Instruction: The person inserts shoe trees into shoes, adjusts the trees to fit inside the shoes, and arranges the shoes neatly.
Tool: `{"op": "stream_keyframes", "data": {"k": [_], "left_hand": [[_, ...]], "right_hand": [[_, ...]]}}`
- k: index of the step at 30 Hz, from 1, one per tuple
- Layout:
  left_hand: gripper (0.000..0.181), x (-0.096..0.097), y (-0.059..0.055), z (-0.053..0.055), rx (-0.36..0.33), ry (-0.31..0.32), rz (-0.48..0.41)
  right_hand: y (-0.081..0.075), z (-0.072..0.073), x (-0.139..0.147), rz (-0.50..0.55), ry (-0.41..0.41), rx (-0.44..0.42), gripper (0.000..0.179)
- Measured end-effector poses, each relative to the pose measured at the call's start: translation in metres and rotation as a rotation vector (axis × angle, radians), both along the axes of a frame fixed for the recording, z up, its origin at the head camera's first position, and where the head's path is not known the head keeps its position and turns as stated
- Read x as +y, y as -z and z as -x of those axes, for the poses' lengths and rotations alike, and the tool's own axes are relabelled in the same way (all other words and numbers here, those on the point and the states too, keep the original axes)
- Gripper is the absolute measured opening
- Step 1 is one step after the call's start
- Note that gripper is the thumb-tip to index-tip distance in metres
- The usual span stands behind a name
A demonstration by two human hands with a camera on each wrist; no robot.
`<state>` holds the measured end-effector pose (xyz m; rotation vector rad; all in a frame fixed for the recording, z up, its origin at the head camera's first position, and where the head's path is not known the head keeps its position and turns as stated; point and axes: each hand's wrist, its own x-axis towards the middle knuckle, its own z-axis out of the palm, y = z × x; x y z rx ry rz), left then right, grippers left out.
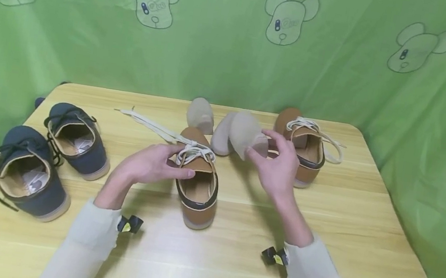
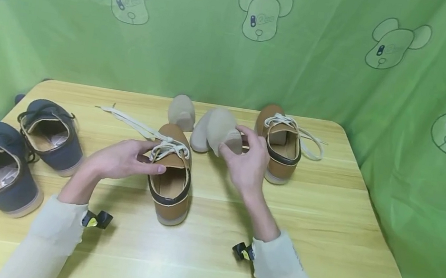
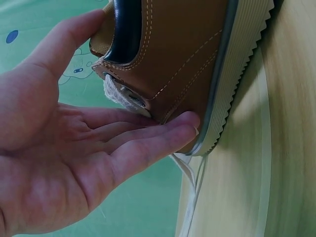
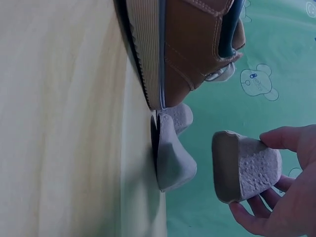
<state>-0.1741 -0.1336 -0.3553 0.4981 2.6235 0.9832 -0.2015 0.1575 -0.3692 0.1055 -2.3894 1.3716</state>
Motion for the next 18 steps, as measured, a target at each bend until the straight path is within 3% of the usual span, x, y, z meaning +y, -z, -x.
{"op": "stream_keyframes", "data": {"k": [3,12,18], "left_hand": [[0.064,-0.001,0.001,0.0,0.021,0.013,-0.007],[0.071,-0.001,0.002,-0.003,0.026,0.002,0.007],[0.064,-0.001,0.003,-0.006,0.015,-0.017,-0.042]], "right_hand": [[-0.003,-0.006,-0.001,-0.02,-0.017,-0.02,0.054],[-0.026,-0.026,-0.005,-0.052,-0.084,-0.035,0.055],[-0.032,-0.033,-0.008,-0.056,-0.106,-0.034,0.054]]}}
